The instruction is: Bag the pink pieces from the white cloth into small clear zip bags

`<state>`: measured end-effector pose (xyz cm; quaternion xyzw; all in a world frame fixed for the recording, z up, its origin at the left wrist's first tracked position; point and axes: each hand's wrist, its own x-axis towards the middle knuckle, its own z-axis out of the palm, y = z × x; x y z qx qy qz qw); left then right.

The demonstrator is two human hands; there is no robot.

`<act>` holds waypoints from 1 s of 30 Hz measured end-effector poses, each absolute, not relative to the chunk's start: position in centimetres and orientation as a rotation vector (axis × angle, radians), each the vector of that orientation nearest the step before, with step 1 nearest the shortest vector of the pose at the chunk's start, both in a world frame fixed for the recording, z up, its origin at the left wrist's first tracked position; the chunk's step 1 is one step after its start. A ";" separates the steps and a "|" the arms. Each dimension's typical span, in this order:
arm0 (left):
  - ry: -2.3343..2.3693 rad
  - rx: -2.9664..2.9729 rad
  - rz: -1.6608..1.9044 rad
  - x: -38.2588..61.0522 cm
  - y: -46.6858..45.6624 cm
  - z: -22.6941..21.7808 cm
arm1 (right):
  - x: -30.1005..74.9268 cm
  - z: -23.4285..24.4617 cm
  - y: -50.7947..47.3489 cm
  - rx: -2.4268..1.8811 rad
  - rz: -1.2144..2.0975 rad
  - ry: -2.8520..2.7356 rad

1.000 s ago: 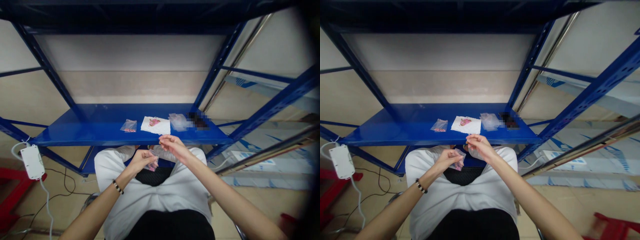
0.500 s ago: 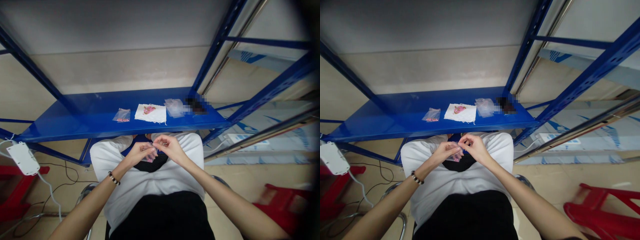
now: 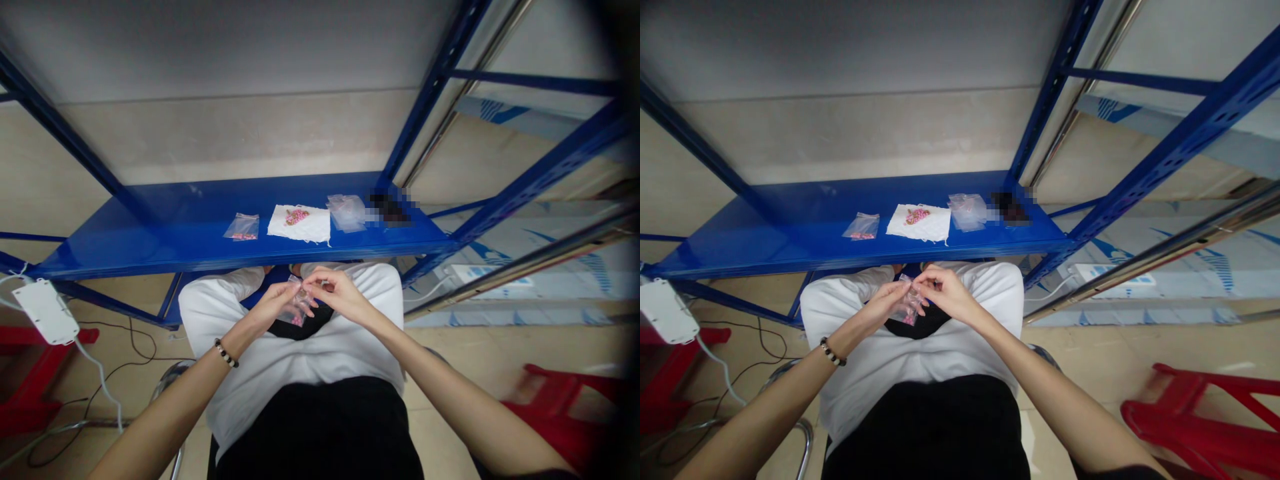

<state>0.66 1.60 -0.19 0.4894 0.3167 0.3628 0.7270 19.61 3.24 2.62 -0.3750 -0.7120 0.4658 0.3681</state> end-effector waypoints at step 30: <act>0.675 1.157 0.786 0.9 1.6 -0.6 | 19.9 3.2 3.3 -0.932 0.925 -1.910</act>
